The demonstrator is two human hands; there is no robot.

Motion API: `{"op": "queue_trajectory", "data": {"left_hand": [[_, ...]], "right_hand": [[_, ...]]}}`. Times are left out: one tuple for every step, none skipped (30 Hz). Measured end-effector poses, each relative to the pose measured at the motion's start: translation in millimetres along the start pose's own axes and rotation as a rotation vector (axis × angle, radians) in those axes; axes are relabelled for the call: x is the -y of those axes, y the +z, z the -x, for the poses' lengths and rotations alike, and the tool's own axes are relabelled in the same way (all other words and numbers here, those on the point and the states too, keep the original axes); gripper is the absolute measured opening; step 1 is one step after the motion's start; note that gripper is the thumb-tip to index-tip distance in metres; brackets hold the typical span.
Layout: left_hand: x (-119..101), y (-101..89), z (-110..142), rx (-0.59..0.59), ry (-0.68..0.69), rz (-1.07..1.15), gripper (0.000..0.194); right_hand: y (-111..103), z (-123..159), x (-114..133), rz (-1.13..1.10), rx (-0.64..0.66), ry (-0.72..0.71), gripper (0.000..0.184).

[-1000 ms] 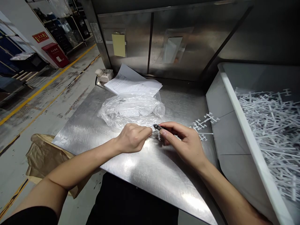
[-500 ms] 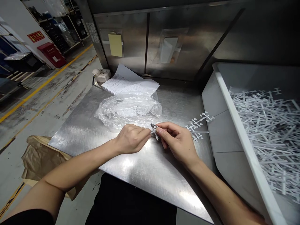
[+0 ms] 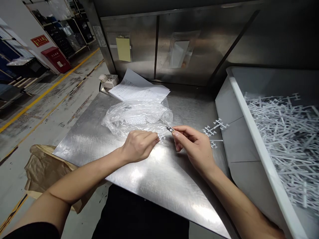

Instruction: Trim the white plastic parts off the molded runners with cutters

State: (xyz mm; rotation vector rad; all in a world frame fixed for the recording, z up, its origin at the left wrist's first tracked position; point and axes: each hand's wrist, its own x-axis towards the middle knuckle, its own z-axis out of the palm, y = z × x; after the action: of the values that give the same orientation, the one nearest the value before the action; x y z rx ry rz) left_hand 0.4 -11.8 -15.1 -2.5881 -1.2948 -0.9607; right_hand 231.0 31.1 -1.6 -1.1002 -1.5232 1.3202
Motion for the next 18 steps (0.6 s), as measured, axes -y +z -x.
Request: {"op": "queue_trajectory", "data": {"left_hand": [[0.1, -1.3, -1.2, -0.01, -0.015, 0.014, 0.028], [0.2, -2.5, -2.3, -0.02, -0.033, 0.033, 0.027], [0.3, -3.6, -3.4, -0.032, -0.053, 0.056, 0.026], [0.4, -4.6, -4.3, -0.045, -0.072, 0.08, 0.025], [0.4, -5.5, -5.1, -0.059, -0.09, 0.102, 0.024], [0.4, -6.2, -5.6, -0.07, -0.106, 0.12, 0.023], [0.5, -6.7, -6.0, -0.08, -0.119, 0.136, 0.022], [0.5, -7.1, -6.2, -0.087, -0.126, 0.148, 0.021], [0.6, -7.3, -6.4, -0.094, -0.13, 0.157, 0.021], [0.8, -7.5, -6.5, -0.101, -0.132, 0.166, 0.02], [1.1, -7.5, -6.6, -0.109, -0.133, 0.174, 0.02], [1.4, -7.6, -6.8, -0.118, -0.134, 0.182, 0.019], [1.7, -7.6, -7.0, -0.127, -0.134, 0.188, 0.019], [2.1, -7.6, -7.2, -0.135, -0.136, 0.193, 0.019], [2.3, -7.6, -7.4, -0.14, -0.14, 0.197, 0.019], [2.5, -7.7, -7.5, -0.14, -0.146, 0.198, 0.019], [2.6, -7.9, -7.6, -0.139, -0.152, 0.197, 0.02], [2.5, -8.0, -7.7, -0.136, -0.158, 0.196, 0.021]], "right_hand": [[-0.5, 0.2, 0.3, 0.002, 0.004, -0.015, 0.026], [-0.7, 0.7, 0.6, 0.002, 0.009, -0.027, 0.025], [-0.7, 1.2, 0.9, 0.0, 0.014, -0.037, 0.025], [-0.4, 1.7, 1.0, -0.001, 0.019, -0.044, 0.024], [-0.1, 2.2, 1.1, 0.004, 0.021, -0.051, 0.024], [0.1, 2.5, 0.9, 0.013, 0.023, -0.059, 0.024], [0.2, 2.8, 0.6, 0.024, 0.024, -0.066, 0.024], [0.2, 3.0, 0.2, 0.037, 0.025, -0.075, 0.024], [0.0, 3.1, -0.2, 0.051, 0.025, -0.085, 0.024], [-0.2, 3.2, -0.5, 0.065, 0.026, -0.095, 0.024], [-0.5, 3.3, -0.6, 0.079, 0.026, -0.106, 0.024], [-0.7, 3.4, -0.3, 0.094, 0.027, -0.118, 0.024], [-0.9, 3.7, 0.4, 0.111, 0.027, -0.13, 0.023], [-1.1, 4.0, 1.5, 0.129, 0.028, -0.141, 0.022], [-1.1, 4.5, 2.8, 0.146, 0.029, -0.151, 0.021], [-1.1, 5.0, 4.2, 0.163, 0.031, -0.157, 0.019], [-1.0, 5.6, 5.6, 0.178, 0.033, -0.162, 0.018], [-0.9, 6.1, 6.9, 0.192, 0.035, -0.164, 0.017]]}}
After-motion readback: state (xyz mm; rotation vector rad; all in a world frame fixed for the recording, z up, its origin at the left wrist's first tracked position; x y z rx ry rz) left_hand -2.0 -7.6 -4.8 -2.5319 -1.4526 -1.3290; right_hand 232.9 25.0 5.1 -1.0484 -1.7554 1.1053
